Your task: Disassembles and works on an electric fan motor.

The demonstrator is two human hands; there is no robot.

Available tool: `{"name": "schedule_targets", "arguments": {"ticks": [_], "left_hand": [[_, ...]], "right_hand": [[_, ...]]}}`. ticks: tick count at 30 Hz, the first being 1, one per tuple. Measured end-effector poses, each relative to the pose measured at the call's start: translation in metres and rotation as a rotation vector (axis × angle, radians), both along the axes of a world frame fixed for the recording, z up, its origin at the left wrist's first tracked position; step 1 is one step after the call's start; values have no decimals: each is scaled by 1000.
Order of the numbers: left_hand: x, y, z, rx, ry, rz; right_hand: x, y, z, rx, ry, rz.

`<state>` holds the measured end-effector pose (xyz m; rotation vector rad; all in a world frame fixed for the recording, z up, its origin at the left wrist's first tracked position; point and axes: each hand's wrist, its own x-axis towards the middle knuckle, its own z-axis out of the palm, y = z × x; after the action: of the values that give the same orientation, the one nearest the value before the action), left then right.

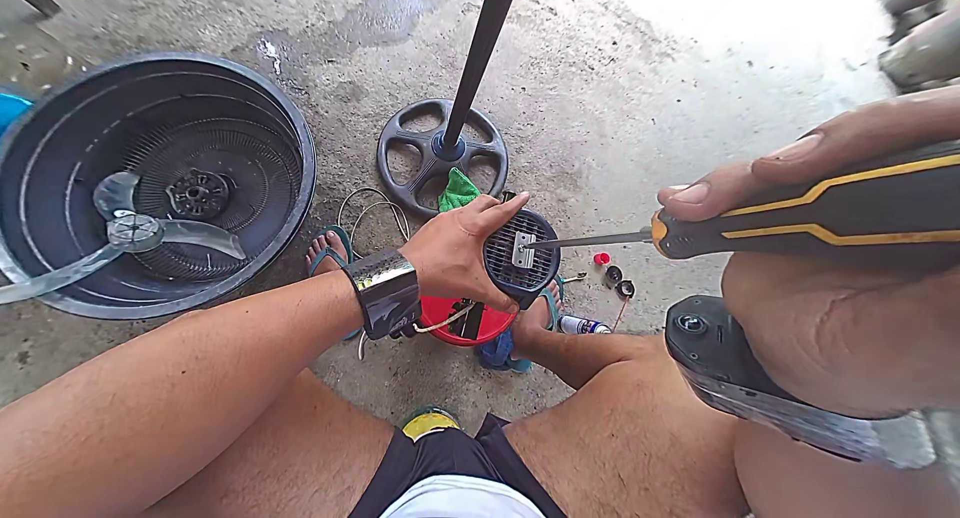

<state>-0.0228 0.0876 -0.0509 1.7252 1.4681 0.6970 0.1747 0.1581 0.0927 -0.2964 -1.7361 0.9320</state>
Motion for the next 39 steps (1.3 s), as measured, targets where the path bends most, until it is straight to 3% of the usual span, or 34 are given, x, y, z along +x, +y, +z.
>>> {"name": "schedule_targets", "arguments": {"ticks": [26, 37, 39], "left_hand": [[-1, -2, -1, 9, -19, 14], [0, -2, -1, 6, -11, 19], [1, -1, -1, 6, -14, 5]], "right_hand": [[0, 2, -8, -32, 78, 13], [10, 4, 5, 122, -132, -126], [6, 3, 15, 94, -195, -59]]}}
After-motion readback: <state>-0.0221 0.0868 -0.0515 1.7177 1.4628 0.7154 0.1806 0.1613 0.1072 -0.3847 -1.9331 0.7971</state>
